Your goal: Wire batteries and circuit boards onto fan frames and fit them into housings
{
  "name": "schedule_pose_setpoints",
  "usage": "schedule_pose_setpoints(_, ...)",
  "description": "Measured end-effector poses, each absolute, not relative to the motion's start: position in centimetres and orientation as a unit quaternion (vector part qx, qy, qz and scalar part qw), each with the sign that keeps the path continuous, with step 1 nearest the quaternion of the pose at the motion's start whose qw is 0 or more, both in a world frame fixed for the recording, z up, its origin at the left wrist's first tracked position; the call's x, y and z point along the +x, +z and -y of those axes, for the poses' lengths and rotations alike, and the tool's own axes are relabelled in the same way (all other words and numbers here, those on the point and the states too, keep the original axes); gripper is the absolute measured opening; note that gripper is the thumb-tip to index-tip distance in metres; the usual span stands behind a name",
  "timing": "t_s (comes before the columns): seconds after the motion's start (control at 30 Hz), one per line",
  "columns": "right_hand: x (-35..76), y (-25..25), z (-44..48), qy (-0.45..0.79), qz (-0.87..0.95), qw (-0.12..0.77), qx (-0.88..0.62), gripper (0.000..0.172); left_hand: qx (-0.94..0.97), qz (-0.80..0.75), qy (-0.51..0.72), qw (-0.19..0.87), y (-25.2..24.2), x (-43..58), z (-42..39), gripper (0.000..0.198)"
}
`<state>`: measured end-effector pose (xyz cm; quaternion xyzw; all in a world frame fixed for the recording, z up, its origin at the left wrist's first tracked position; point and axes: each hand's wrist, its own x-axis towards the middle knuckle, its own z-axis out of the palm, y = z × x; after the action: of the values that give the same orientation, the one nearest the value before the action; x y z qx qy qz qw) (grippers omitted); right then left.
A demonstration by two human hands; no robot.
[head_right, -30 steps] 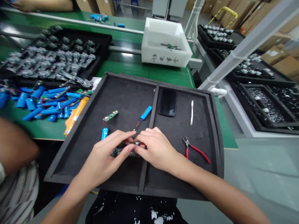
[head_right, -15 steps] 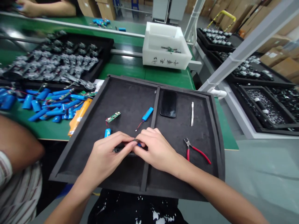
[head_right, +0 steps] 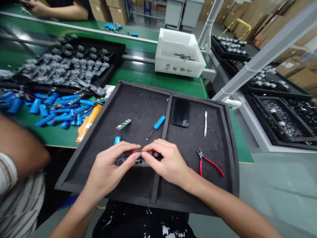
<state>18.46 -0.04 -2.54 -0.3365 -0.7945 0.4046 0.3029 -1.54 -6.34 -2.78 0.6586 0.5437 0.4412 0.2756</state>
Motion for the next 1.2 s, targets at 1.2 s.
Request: schedule_pose_setpoints(1.2, 16.4, -2.6, 0.1, 0.342, 0.788, 0.345, -0.377, 0.006, 0.620, -0.582, 0.506, 0.145, -3.9, -1.1, 8.1, 0.015)
